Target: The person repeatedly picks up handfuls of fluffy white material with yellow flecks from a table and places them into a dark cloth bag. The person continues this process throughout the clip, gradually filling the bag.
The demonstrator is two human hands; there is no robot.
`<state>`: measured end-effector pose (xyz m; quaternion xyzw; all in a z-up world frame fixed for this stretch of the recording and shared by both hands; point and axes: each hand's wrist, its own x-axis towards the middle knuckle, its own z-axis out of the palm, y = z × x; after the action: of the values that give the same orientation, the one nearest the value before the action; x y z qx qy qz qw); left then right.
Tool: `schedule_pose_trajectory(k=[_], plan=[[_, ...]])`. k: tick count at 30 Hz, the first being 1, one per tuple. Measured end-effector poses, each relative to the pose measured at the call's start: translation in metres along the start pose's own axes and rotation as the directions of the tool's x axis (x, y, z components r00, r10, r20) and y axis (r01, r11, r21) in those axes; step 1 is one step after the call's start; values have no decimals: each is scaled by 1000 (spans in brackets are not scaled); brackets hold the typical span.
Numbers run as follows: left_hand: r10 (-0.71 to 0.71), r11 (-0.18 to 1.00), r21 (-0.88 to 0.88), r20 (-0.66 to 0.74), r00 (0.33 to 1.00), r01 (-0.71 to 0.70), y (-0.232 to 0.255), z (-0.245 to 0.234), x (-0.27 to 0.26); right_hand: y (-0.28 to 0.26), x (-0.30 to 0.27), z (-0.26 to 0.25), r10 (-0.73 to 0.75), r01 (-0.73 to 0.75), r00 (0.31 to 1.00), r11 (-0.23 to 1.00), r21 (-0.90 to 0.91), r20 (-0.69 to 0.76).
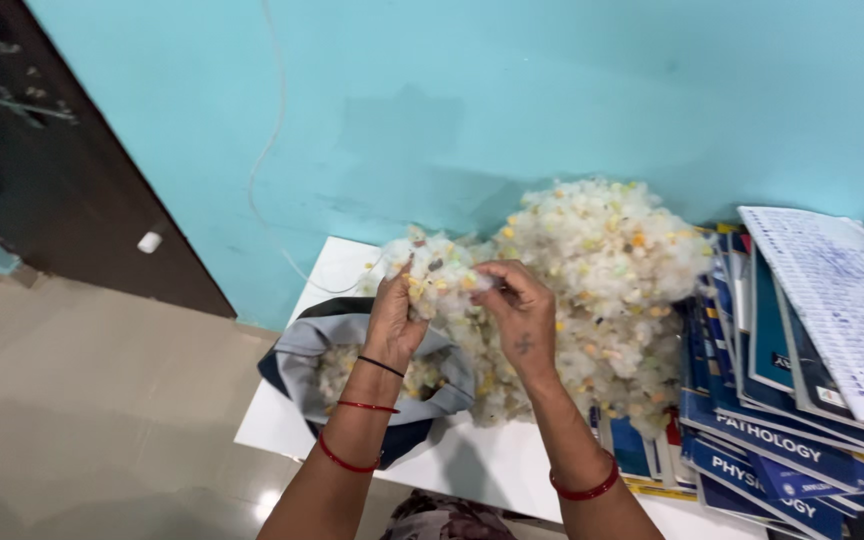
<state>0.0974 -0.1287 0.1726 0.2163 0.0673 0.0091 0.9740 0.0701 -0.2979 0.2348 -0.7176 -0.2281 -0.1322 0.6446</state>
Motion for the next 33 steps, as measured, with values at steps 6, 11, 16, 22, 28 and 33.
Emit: schedule_pose_trajectory(k=[6, 11, 16, 22, 28, 33], plan=[[68, 997, 52, -195, 978, -59, 53, -43, -16, 34, 8, -16, 102, -72, 979, 983, 171, -176], [196, 980, 27, -236, 952, -196, 75, -57, -39, 4, 8, 20, 192, -169, 978, 960, 221, -86], [344, 936, 141, -192, 919, -321, 64, -55, -52, -53, -19, 94, 138, -124, 957, 990, -70, 254], [452, 869, 300, -160, 877, -393, 62, -60, -66, -36, -23, 111, -83, 139, 973, 957, -255, 217], [474, 871, 256, -214, 854, -419, 89, -66, -76, -22, -6, 74, 161, -158, 987, 984, 84, -24], [453, 848, 379, -158, 877, -370, 82, -49, -91, -47, -10, 92, 190, -184, 943, 982, -48, 275]])
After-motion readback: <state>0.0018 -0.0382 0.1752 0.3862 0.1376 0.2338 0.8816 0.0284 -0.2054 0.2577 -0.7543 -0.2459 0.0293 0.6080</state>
